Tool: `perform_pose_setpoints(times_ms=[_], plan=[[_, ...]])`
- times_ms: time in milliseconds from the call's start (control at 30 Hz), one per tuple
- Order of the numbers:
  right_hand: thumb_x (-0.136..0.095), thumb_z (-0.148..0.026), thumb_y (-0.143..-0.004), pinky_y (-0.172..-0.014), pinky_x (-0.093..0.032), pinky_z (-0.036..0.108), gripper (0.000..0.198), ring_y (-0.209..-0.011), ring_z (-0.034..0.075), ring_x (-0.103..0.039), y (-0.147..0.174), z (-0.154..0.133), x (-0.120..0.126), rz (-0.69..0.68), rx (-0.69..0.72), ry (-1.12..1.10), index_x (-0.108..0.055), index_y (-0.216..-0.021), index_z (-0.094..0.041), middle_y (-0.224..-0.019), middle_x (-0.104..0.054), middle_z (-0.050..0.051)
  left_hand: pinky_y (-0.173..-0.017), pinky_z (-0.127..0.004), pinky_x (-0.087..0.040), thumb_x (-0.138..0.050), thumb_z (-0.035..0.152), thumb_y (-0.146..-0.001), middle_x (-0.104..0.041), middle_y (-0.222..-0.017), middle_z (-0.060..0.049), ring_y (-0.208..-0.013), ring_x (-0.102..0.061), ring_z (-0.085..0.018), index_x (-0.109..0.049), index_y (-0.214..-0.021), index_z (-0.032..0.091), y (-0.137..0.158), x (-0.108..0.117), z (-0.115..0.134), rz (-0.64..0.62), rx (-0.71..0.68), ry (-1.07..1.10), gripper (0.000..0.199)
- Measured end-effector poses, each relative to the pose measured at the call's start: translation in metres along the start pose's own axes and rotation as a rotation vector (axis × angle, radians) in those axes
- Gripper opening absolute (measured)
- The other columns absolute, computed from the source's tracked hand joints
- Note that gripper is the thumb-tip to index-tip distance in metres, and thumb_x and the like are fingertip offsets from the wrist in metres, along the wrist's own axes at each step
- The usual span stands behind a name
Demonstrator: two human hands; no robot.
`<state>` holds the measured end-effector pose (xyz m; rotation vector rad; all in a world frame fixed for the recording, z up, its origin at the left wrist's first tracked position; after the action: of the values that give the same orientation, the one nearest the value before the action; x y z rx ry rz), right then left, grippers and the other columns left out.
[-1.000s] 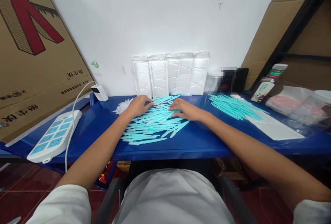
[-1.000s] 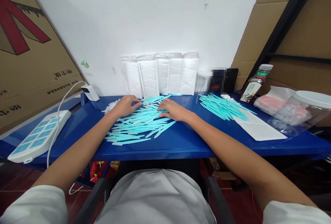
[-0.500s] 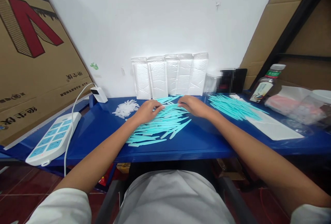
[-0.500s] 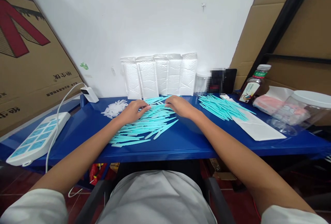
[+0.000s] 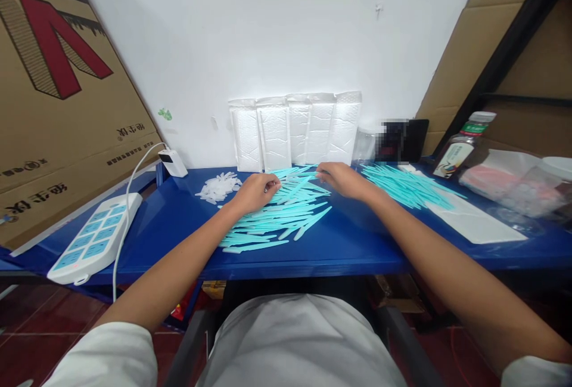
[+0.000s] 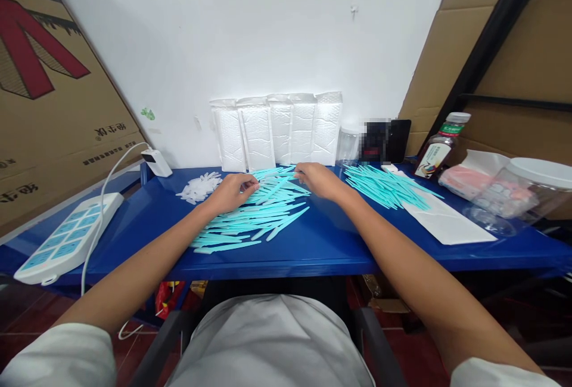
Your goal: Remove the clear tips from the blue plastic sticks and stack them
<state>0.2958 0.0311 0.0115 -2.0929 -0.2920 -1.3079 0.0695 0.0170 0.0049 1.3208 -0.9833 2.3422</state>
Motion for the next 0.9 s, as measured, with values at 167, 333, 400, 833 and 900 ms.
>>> perform_pose_setpoints(times_ms=[167, 333, 400, 833, 900], plan=[[-0.048, -0.035, -0.107, -0.077, -0.046, 0.031, 0.026, -0.083, 0.022, -0.067, 0.001, -0.004, 0.01, 0.076, 0.016, -0.106, -0.064, -0.094, -0.019, -0.091, -0.076, 0.008, -0.079, -0.037, -0.054, -0.059, 0.061, -0.101, -0.078, -0.1, -0.011, -0.092, -0.07, -0.026, -0.078, -0.105, 0.02, 0.002, -0.004, 0.009, -0.049, -0.02, 0.03, 0.046], [-0.048, -0.039, -0.107, -0.077, -0.047, 0.032, 0.028, -0.081, 0.022, -0.068, 0.001, -0.012, 0.008, 0.088, 0.03, -0.155, -0.064, -0.093, -0.02, -0.087, -0.075, 0.007, -0.084, -0.04, -0.053, -0.068, 0.063, -0.095, -0.076, -0.102, -0.011, -0.1, -0.068, -0.029, -0.076, -0.101, 0.021, 0.002, -0.02, 0.014, -0.093, -0.097, 0.018, 0.044], [-0.048, -0.04, -0.107, -0.077, -0.047, 0.032, 0.029, -0.082, 0.022, -0.068, 0.001, -0.012, 0.007, 0.092, 0.04, -0.159, -0.064, -0.093, -0.02, -0.087, -0.075, 0.007, -0.083, -0.04, -0.052, -0.066, 0.059, -0.098, -0.075, -0.098, -0.01, -0.097, -0.067, -0.028, -0.074, -0.095, 0.02, 0.002, -0.024, 0.015, -0.104, -0.123, 0.015, 0.04], [-0.05, -0.035, -0.102, -0.073, -0.044, 0.033, 0.024, -0.071, 0.021, -0.064, 0.007, 0.033, 0.036, 0.376, -0.239, -0.088, -0.064, -0.089, -0.02, -0.076, -0.072, 0.006, -0.068, -0.032, -0.046, -0.053, 0.044, -0.105, -0.075, -0.087, -0.005, -0.077, -0.068, -0.022, -0.068, -0.11, 0.021, -0.001, -0.006, -0.002, 0.017, 0.031, 0.053, 0.029], [-0.05, -0.036, -0.102, -0.073, -0.045, 0.032, 0.025, -0.071, 0.021, -0.064, 0.006, 0.03, 0.035, 0.355, -0.219, -0.108, -0.063, -0.088, -0.021, -0.076, -0.073, 0.006, -0.071, -0.032, -0.049, -0.053, 0.042, -0.104, -0.077, -0.093, -0.007, -0.082, -0.07, -0.023, -0.07, -0.111, 0.02, -0.001, -0.007, -0.002, 0.005, 0.033, 0.07, 0.028]])
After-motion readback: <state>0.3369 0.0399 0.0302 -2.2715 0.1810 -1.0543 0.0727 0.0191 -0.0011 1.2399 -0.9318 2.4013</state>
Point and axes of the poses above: each hand's wrist, its own y-axis away from the middle knuckle, its own x-axis out of the back of the hand, z = x × y, the point moved 8 cm from there along -y, towards the middle knuckle
